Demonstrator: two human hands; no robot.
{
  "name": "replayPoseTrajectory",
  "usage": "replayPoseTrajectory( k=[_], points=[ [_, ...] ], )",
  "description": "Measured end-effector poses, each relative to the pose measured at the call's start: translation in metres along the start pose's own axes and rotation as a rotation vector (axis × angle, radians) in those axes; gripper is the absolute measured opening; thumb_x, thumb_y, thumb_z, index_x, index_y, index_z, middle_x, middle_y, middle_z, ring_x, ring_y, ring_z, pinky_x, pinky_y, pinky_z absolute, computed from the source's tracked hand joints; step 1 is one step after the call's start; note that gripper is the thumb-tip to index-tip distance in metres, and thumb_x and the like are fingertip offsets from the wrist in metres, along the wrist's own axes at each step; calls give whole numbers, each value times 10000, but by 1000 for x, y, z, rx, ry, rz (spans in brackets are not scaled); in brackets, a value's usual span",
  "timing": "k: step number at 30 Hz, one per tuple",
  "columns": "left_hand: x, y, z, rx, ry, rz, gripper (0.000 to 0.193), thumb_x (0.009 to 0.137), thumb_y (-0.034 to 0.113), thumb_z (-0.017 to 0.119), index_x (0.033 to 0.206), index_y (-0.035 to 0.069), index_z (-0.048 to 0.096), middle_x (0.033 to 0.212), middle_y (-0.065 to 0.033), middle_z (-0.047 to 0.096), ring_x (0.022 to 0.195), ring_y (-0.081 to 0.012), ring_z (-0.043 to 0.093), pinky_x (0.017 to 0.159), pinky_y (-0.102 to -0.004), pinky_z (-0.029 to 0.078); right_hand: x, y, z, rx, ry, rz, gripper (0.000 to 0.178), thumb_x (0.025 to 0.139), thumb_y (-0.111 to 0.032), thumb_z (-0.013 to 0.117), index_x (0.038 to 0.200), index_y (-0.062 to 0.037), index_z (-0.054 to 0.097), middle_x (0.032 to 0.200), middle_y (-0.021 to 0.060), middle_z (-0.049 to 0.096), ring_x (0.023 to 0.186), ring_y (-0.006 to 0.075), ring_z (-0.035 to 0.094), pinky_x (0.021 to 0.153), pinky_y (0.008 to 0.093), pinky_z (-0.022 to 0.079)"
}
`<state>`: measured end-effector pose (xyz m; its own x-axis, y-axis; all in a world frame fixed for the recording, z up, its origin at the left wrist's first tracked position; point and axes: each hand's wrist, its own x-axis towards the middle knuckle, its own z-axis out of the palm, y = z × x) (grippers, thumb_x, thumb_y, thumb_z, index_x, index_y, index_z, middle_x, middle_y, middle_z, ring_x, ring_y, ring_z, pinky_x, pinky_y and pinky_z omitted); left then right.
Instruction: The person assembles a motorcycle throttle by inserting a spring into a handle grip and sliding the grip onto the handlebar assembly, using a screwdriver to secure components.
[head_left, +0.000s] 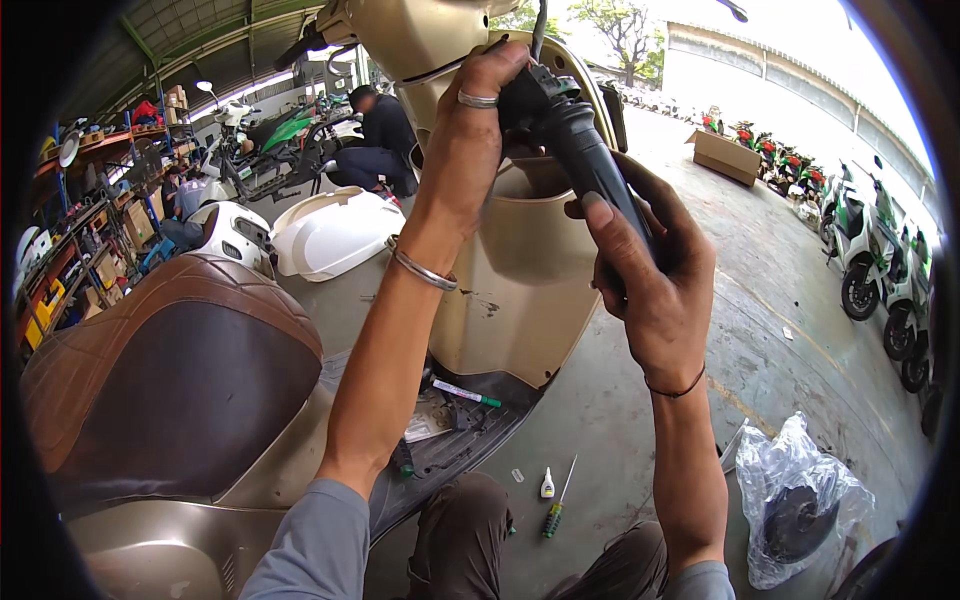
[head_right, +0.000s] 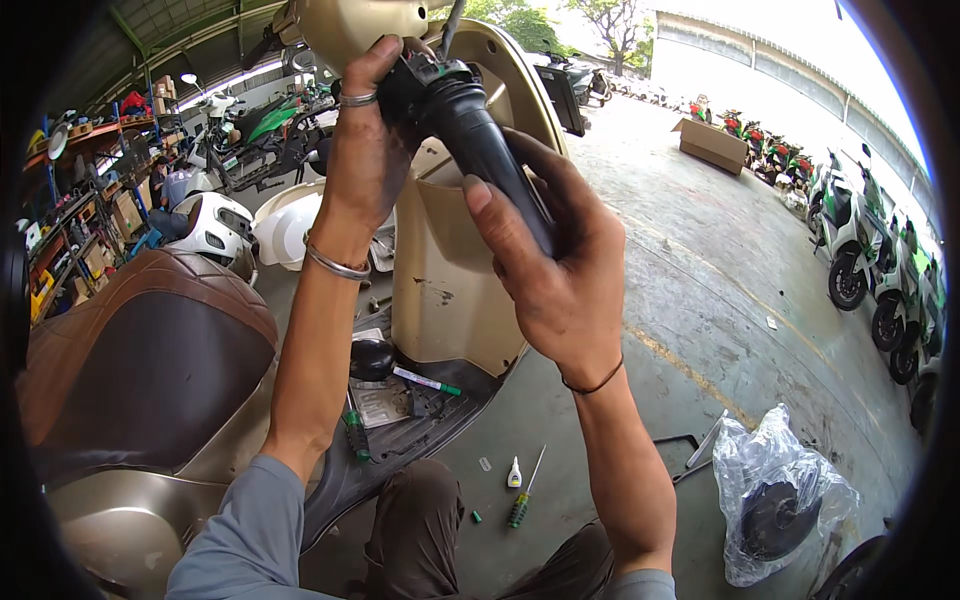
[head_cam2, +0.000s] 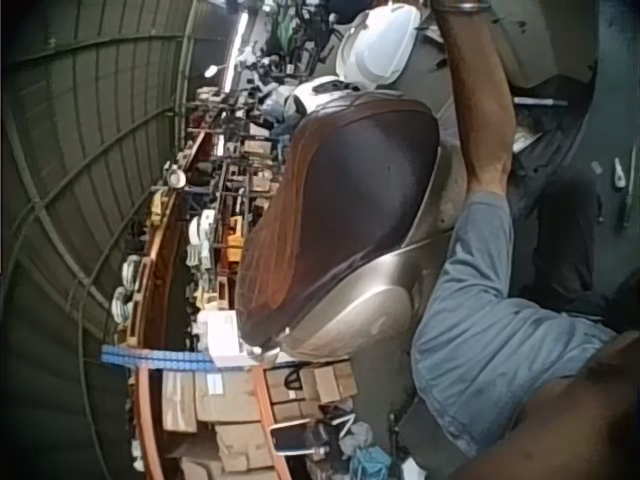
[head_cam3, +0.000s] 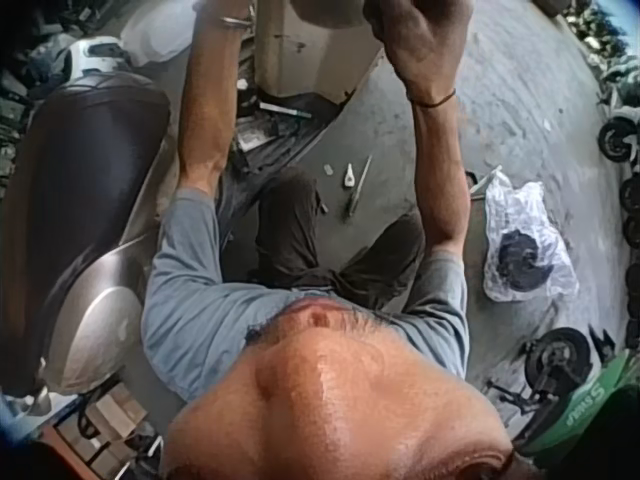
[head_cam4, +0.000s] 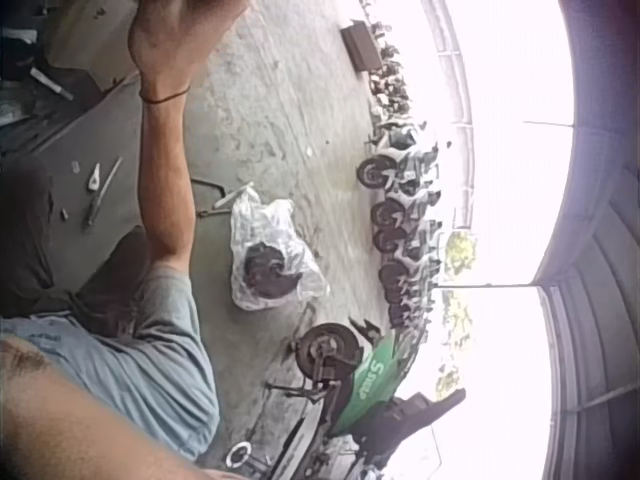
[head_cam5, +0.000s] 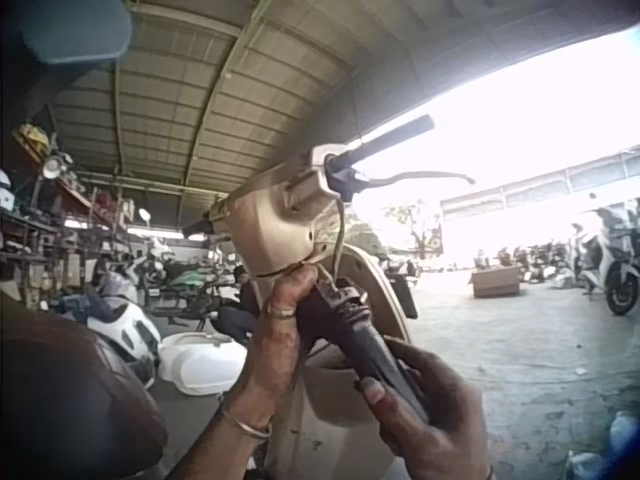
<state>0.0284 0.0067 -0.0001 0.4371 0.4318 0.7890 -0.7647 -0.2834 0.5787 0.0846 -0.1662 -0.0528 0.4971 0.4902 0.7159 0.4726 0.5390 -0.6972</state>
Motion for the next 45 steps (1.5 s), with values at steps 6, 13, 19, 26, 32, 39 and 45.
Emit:
replayPoseTrajectory(
  k=[6,13,19,26,32,39,45],
  points=[
    [5,3,1,10,10,41,360,953,412,547,1010,61,600,987,-95,678,885,-221,687,843,-371,553,1,31,4,-2,-20,-77,497,897,-196,730,1310,13,548,975,76,669,752,71,586,642,228,483],
    [4,-4,-2,-320,25,-46,309,926,318,559,1001,25,623,966,-224,693,819,-284,697,822,-395,572,0,46,24,-197,51,-359,488,868,-129,726,1299,11,545,992,152,700,812,135,664,727,277,524],
    [5,-14,-8,-299,1,-29,300,899,292,579,1013,19,634,937,-212,693,812,-277,695,803,-388,573,-1,56,29,-252,117,-430,480,851,-132,734,1271,17,555,926,157,699,752,161,678,701,284,525],
    [5,-18,-15,-340,-29,-37,299,886,277,582,1011,10,633,927,-201,681,831,-285,681,805,-380,563,-2,56,33,-245,128,-373,482,843,-120,737,1270,16,560,893,161,702,752,172,689,704,289,528],
    [5,-20,-17,-336,-46,-43,307,888,281,575,1023,9,619,946,-204,671,847,-290,673,818,-382,556,0,63,34,-281,147,-448,482,833,-101,742,1268,13,569,971,190,698,841,242,714,752,319,541],
    [7,-23,-19,-355,-61,-34,305,892,285,562,1015,10,608,940,-211,657,867,-310,653,831,-394,544,2,64,32,-350,142,-525,501,815,-76,745,1275,13,569,1033,210,685,893,312,710,771,360,551],
    [9,-22,-24,-538,-137,-126,320,890,298,557,996,2,617,970,-234,638,882,-333,641,888,-424,535,0,51,34,-400,145,-548,497,815,-74,733,1280,6,578,1039,197,698,912,262,717,801,325,534]
  ],
)
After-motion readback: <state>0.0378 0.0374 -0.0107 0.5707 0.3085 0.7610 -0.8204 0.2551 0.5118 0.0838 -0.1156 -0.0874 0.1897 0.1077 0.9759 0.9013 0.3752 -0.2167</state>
